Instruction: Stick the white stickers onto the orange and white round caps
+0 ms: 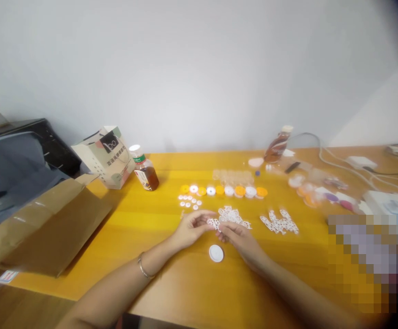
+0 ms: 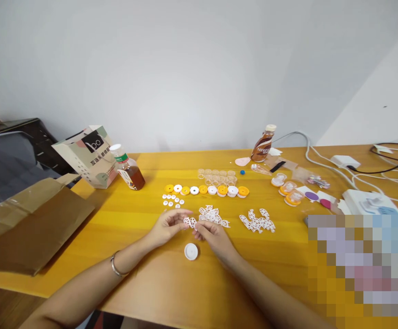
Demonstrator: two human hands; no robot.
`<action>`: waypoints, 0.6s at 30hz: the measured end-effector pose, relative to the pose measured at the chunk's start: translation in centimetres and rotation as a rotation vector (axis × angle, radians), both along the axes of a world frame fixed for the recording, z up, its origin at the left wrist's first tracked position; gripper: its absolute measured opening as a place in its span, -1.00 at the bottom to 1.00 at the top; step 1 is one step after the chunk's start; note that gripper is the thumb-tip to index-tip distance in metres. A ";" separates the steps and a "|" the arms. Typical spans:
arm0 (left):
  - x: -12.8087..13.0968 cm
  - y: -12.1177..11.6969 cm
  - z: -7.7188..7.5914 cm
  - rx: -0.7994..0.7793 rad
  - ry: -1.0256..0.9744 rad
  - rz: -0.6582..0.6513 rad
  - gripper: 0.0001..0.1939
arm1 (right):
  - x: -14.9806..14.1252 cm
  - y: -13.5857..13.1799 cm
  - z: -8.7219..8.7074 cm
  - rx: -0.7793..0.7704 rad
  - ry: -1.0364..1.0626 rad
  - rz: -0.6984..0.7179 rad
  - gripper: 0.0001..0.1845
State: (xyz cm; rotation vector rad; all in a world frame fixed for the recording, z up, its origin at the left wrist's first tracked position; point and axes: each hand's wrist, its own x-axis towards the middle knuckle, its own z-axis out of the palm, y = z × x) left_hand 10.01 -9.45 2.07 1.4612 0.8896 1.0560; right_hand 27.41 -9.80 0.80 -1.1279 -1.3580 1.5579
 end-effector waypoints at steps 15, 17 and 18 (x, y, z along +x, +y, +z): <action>0.2 0.2 0.2 0.319 0.178 0.098 -0.78 | -0.6 -0.7 0.0 -0.087 0.177 0.037 -0.76; 0.2 0.2 0.1 0.298 0.186 0.104 -0.77 | -0.6 -0.7 0.0 -0.089 0.183 0.031 -0.75; 0.2 0.2 0.0 0.283 0.196 0.102 -0.76 | -0.6 -0.7 0.0 -0.090 0.186 0.033 -0.75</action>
